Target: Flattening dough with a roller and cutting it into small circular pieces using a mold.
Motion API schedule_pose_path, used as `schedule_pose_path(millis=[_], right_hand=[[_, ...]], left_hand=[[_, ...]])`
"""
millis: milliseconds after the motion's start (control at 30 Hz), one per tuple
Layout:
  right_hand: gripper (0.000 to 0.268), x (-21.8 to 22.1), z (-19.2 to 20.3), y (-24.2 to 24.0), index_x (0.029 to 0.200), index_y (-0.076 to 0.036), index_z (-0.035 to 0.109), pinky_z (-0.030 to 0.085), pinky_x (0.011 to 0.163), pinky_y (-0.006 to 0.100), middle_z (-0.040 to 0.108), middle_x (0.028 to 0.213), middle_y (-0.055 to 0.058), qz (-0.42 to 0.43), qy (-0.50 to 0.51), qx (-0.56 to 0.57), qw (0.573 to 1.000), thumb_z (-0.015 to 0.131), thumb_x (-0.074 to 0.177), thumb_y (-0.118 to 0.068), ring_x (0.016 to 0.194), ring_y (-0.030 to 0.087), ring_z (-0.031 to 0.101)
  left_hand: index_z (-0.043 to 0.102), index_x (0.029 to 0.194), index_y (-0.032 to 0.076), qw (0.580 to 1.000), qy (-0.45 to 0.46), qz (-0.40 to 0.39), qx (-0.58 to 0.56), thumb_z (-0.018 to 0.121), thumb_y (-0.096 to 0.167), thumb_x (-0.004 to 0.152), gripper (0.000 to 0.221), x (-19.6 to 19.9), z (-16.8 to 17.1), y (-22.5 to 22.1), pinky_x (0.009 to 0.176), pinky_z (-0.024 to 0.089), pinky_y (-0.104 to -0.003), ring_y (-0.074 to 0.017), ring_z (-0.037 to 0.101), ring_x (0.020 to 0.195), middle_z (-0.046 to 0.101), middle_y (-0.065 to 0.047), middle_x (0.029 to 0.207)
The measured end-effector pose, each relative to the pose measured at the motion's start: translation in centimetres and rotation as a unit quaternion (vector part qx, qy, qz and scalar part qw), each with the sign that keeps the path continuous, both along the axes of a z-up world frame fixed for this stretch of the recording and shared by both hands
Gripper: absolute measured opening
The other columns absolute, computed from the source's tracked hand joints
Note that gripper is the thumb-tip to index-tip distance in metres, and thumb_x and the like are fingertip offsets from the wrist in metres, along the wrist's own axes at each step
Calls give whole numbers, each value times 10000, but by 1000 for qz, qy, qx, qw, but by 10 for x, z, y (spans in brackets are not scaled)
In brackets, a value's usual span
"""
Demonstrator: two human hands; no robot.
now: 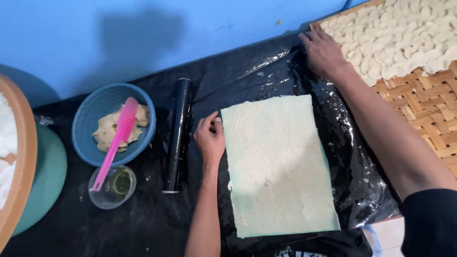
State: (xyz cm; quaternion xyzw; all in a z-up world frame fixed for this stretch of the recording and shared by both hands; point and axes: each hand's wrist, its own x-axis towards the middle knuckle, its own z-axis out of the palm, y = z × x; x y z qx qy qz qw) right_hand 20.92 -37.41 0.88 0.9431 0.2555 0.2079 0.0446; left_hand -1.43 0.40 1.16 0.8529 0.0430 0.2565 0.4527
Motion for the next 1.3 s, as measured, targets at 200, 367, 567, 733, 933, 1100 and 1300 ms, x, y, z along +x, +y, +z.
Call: schedule_pose_path(millis=[200,367,567,733,933,1100,1300], right_hand=[[704,-53,51,23,1477,43,489,445,1086,479,495,1381,365,-65,186,133,971,752,888,-240,1239,475,527],[471,-128,48,3,1269,14,675,508,775,354,699,978,153,-175,265,438,841,694,914,-295,851,222,634],[627,-187,61,-10,1445,-162,576,492,611,270,743,869,4,-203,494,449,717,622,837,-306,723,94,615],[682,-193,80,5,1516,-242,566,434,609,260,730,876,-6,-232,570,407,675,628,841,-321,749,86,590],[669,-201,69,10,1505,-174,558,437,558,252,730,844,-16,-205,536,432,696,612,851,-306,723,78,613],[686,-199,74,6,1522,-115,529,421,547,236,745,860,1,-211,498,493,681,591,859,-277,703,67,582],[731,-188,87,-6,1534,-74,435,506,592,299,731,875,64,-249,426,436,752,642,864,-277,726,143,634]], left_hand=[[778,1120,81,999,42,-6,16,669,195,952,230,6,1,2,656,526,-357,-234,669,694,725,-100,933],[788,1104,97,998,56,-24,21,656,229,962,236,9,-1,10,661,524,-353,-232,669,689,726,-97,911],[784,1097,88,995,87,-44,23,651,248,968,245,14,11,6,656,518,-354,-238,672,680,734,-107,928],[782,1077,63,994,102,-46,17,655,247,981,244,16,2,9,673,518,-364,-255,681,710,737,-124,911],[780,1070,29,996,41,-77,-15,636,145,923,237,16,-8,13,754,546,-364,-280,725,818,760,-138,964],[787,1031,12,993,57,-104,-14,664,149,898,226,16,0,4,736,550,-368,-283,734,809,762,-154,931],[776,1001,22,990,77,-103,-51,671,182,935,203,35,13,-7,658,544,-346,-245,739,691,765,-138,854]])
